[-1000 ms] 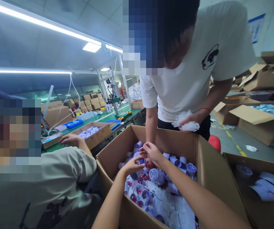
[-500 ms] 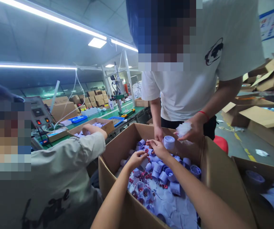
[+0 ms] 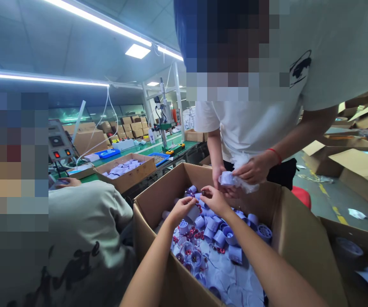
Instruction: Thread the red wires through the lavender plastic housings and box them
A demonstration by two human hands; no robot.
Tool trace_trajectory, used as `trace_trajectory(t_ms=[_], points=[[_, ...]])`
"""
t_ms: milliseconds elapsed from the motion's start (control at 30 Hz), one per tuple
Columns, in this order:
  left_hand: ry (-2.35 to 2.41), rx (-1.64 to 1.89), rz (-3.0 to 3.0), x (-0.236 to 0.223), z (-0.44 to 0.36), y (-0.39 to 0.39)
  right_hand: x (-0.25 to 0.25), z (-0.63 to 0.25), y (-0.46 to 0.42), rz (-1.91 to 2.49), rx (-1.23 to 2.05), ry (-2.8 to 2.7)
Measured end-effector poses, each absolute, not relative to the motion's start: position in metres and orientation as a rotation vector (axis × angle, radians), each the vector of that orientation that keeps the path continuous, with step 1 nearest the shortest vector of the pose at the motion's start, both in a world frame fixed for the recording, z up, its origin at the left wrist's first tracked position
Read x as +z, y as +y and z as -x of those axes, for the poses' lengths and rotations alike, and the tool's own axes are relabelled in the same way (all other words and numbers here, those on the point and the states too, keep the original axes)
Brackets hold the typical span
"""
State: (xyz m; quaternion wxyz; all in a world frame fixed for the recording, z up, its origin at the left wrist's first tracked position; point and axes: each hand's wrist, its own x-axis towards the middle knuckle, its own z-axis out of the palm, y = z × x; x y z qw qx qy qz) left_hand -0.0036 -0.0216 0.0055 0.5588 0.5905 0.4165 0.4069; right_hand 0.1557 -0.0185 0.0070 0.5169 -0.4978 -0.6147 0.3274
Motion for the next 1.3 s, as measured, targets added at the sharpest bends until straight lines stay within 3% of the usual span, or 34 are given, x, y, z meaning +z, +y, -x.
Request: trace_trajectory(t_ms=[600,1067,1300], points=[[1.024,1.098,-1.33,0.002,0.009,-0.015,-0.005,-0.165,-0.005,1.512,0.357,-1.306],[1.099,1.121,-1.358,-0.013,0.014,-0.002,-0.013,-0.145,-0.007,1.444,0.461,-1.264],[1.029,1.129,-1.345,-0.005,0.02,-0.009,-0.009,-0.143,-0.014,1.229,0.698,-1.278]])
